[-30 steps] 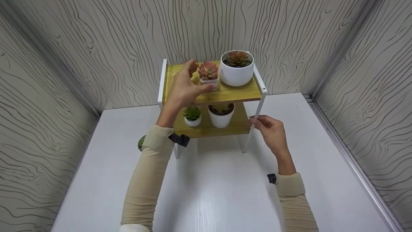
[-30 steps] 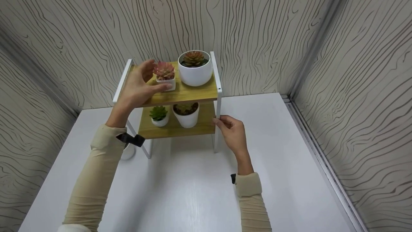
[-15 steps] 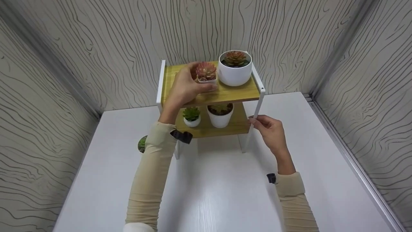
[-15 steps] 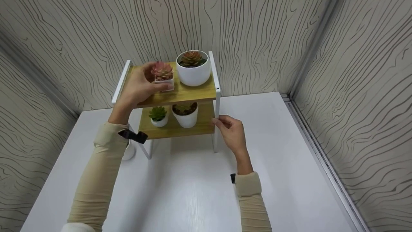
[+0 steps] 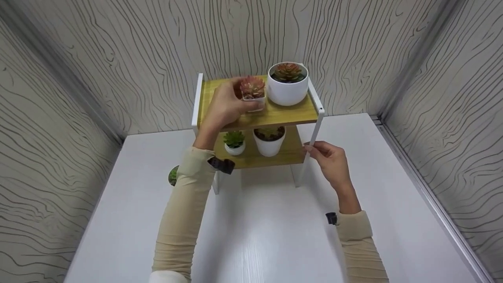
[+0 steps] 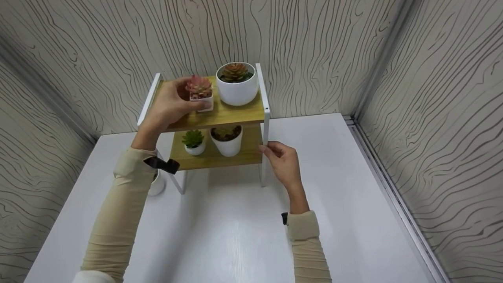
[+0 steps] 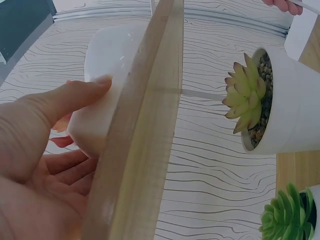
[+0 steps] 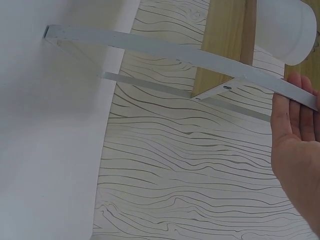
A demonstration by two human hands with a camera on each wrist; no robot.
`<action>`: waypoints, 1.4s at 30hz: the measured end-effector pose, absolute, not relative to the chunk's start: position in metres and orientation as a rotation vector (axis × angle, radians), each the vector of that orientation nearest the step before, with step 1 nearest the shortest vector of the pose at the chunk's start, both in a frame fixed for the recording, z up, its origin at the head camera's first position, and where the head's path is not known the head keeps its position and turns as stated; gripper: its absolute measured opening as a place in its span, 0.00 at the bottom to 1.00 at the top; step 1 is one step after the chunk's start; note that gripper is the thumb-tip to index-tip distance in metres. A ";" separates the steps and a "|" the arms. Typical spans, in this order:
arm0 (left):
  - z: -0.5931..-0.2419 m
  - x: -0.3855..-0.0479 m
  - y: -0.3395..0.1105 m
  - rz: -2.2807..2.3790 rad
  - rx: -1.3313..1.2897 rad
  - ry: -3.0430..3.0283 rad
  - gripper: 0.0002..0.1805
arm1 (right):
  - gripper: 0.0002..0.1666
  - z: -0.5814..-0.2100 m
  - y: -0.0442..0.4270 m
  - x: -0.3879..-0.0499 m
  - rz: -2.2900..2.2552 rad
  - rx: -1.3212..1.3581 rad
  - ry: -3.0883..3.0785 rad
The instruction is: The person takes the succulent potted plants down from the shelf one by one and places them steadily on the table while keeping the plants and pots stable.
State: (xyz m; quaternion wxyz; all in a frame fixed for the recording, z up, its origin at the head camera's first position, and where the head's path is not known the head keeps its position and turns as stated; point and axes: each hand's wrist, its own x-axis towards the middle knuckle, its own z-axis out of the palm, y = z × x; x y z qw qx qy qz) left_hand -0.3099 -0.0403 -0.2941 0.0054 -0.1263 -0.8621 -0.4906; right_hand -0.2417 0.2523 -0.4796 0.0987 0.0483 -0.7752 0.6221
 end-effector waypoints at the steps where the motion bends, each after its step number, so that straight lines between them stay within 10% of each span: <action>1: -0.294 -0.310 -0.041 -1.522 -0.389 -2.707 0.44 | 0.19 -0.480 0.252 -0.242 1.841 0.145 -2.294; 42: -0.300 -0.314 -0.049 -1.501 -0.415 -2.603 0.27 | 0.21 -0.483 0.252 -0.242 1.833 0.132 -2.307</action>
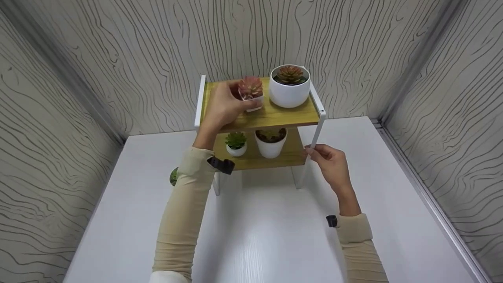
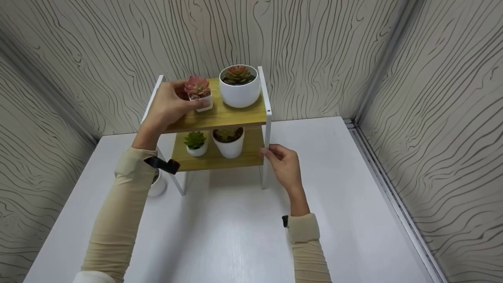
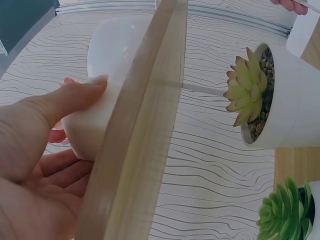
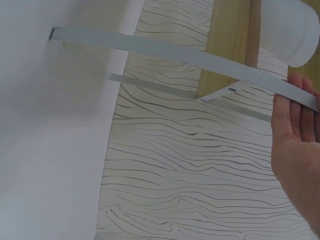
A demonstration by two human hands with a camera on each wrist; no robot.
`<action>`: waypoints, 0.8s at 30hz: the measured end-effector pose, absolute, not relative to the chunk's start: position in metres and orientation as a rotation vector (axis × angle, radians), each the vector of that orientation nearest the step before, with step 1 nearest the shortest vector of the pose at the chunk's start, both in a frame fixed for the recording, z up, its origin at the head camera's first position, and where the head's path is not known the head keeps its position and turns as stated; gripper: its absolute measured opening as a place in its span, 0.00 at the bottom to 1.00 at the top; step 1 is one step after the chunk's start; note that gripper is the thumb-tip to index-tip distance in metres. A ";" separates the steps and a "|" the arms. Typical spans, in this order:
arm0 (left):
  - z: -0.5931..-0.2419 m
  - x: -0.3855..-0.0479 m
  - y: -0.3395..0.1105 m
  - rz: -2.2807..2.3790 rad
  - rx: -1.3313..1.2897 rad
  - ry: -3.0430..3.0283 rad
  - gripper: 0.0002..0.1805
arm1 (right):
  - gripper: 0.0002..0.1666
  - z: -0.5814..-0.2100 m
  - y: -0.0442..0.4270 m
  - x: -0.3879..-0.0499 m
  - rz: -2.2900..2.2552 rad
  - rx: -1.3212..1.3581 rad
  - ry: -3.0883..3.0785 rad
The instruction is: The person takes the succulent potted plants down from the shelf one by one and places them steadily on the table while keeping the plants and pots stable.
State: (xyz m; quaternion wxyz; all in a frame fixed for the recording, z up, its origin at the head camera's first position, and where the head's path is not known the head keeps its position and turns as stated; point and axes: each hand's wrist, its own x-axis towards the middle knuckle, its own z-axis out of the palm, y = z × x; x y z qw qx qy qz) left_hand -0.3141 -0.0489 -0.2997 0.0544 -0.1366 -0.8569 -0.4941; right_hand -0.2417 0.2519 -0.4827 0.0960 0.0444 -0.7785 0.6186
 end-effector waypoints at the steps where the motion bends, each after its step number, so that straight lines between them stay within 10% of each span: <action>1: -0.300 -0.314 -0.049 -1.521 -0.423 -2.586 0.26 | 0.21 -0.483 0.252 -0.242 1.832 0.126 -2.308; 24: -0.290 -0.285 -0.076 -1.575 -0.351 -2.501 0.30 | 0.20 -0.485 0.252 -0.241 1.831 0.114 -2.319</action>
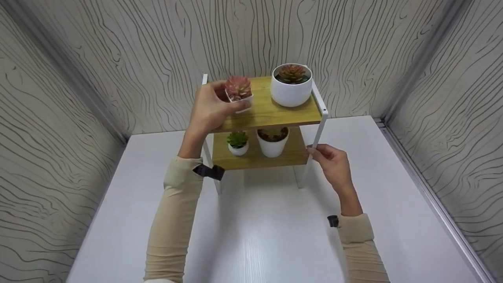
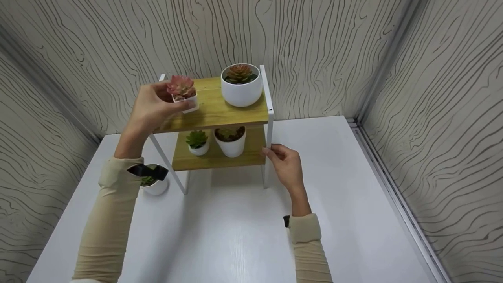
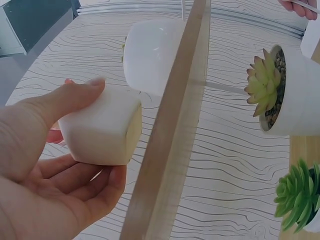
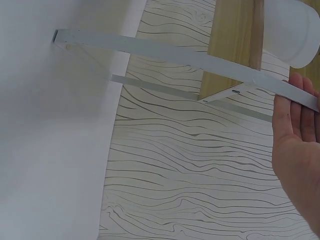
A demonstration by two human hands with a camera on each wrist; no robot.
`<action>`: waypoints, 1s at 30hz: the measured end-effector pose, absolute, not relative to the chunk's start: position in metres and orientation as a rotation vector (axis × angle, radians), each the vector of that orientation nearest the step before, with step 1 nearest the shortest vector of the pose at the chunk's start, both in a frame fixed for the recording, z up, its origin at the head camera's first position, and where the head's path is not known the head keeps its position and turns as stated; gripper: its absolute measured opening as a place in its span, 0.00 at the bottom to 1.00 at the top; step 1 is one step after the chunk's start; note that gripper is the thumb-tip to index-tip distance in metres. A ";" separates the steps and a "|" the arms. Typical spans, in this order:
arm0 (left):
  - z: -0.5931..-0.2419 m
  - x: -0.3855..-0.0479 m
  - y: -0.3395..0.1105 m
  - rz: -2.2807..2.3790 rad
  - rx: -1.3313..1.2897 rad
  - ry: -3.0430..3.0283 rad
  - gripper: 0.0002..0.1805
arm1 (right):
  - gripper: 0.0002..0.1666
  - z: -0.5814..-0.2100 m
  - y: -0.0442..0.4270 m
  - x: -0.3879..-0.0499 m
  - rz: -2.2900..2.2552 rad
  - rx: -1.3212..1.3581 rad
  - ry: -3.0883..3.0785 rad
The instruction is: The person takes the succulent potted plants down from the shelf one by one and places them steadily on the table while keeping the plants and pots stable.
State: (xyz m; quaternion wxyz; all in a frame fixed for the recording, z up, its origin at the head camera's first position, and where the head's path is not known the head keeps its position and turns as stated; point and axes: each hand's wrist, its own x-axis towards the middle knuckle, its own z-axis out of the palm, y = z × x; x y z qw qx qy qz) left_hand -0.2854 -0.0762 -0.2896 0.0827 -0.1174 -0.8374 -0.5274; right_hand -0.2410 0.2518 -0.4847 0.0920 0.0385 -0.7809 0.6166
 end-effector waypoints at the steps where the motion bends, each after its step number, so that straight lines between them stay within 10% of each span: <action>1: -0.289 -0.285 -0.077 -1.580 -0.348 -2.499 0.29 | 0.20 -0.485 0.252 -0.242 1.831 0.115 -2.311; 30: -0.284 -0.242 -0.079 -1.598 -0.458 -2.481 0.31 | 0.20 -0.486 0.252 -0.243 1.833 0.076 -2.332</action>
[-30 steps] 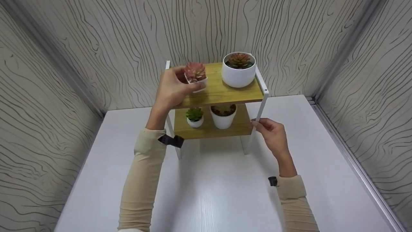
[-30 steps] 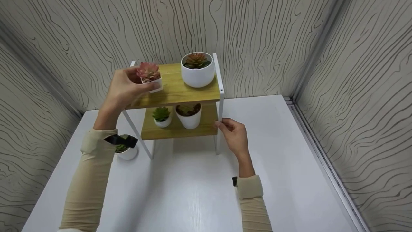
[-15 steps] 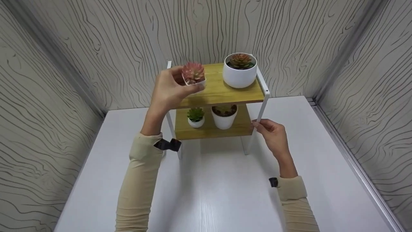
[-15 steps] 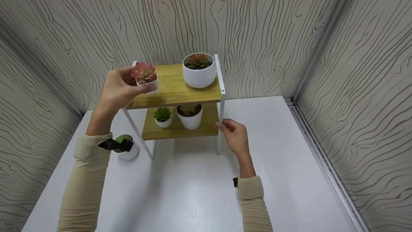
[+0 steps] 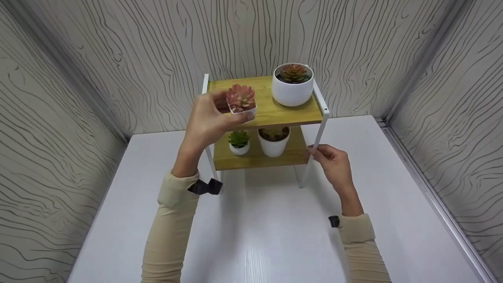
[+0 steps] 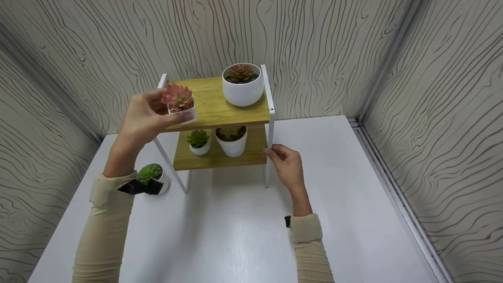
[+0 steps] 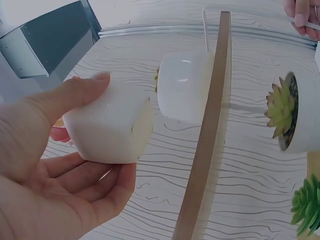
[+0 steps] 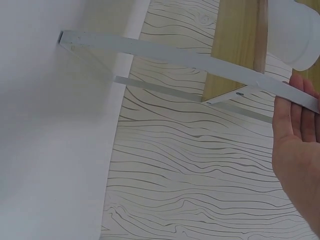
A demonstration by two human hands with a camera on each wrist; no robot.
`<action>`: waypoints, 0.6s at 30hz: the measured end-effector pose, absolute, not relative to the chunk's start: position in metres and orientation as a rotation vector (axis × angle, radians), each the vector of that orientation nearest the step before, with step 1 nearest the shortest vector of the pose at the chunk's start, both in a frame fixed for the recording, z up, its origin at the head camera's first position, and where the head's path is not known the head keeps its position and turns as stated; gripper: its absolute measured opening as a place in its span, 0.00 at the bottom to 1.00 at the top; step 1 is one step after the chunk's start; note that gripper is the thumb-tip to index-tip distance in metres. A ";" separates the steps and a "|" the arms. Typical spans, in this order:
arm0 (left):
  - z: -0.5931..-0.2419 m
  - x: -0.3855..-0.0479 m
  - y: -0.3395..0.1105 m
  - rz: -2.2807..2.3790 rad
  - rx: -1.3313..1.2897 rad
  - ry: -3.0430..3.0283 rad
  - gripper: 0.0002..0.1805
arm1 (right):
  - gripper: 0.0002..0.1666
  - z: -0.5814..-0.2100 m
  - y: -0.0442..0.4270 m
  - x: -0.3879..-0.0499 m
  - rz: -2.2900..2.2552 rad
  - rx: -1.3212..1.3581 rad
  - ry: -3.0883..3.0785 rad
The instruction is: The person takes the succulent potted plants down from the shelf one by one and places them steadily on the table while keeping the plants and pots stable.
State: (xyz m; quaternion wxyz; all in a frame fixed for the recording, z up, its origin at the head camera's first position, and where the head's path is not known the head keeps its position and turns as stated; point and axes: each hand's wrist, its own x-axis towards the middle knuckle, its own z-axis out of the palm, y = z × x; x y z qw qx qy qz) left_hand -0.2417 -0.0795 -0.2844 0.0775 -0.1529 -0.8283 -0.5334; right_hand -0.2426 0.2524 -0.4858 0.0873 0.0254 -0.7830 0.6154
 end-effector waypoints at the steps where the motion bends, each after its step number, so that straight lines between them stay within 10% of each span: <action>1: -0.285 -0.241 -0.079 -1.601 -0.464 -2.483 0.31 | 0.20 -0.486 0.252 -0.243 1.837 0.081 -2.323; 18: -0.307 -0.226 -0.080 -1.651 -0.507 -2.486 0.33 | 0.19 -0.490 0.252 -0.242 1.842 0.106 -2.305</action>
